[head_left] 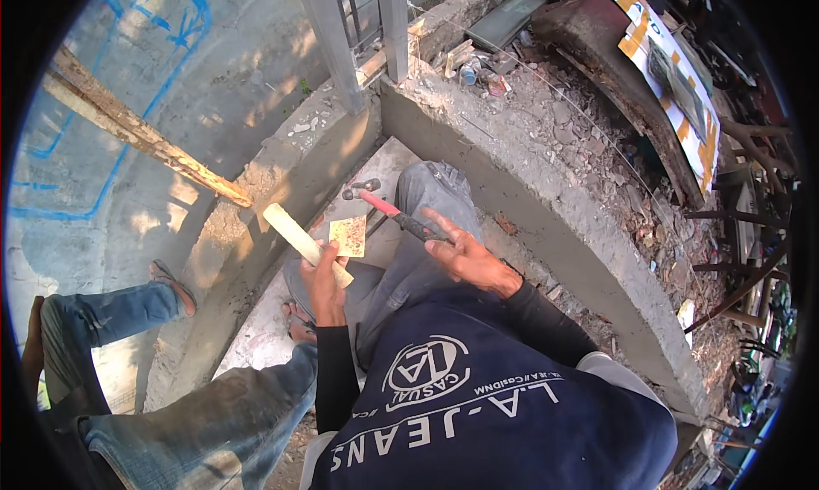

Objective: The person aligns a metal channel against a rebar column using wooden spacers, shapes a wooden block with a hammer to adjust the fit, and tightens wire around the column structure using pliers.

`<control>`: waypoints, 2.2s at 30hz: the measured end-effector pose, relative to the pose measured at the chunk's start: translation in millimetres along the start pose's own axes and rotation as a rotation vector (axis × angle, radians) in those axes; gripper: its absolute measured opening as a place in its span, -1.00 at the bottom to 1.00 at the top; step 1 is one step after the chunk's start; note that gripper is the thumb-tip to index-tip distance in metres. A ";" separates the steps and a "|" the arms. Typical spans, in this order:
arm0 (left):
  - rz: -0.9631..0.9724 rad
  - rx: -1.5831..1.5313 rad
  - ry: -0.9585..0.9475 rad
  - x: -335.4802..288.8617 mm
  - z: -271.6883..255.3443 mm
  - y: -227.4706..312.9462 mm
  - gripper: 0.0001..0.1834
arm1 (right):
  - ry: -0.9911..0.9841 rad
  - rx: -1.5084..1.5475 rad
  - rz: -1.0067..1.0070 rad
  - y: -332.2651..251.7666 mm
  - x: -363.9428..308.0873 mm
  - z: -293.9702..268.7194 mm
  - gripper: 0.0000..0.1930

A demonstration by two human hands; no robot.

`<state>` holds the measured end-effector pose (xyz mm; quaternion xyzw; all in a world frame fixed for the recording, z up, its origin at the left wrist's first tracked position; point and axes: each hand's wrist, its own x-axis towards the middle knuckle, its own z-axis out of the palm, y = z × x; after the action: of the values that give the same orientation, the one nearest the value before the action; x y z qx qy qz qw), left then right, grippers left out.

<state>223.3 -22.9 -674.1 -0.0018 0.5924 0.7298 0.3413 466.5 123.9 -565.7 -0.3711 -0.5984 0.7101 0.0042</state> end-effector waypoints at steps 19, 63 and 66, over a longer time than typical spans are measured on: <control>-0.184 0.434 -0.721 18.8 299.5 -101.9 -0.57 | 0.835 -0.437 0.119 66.9 -94.1 -130.2 -0.56; 0.136 0.796 -0.486 0.5 302.7 -129.4 -0.63 | 1.049 -1.120 0.104 180.3 -124.3 -211.9 -0.55; -0.099 0.559 -0.475 -23.0 304.9 -137.7 -0.65 | 1.183 -1.297 -0.008 152.9 -106.8 -207.5 -0.50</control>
<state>432.4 238.6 -692.7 0.2323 0.6725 0.5023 0.4914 721.3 208.1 -642.1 -0.6054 -0.7851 -0.0786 0.1046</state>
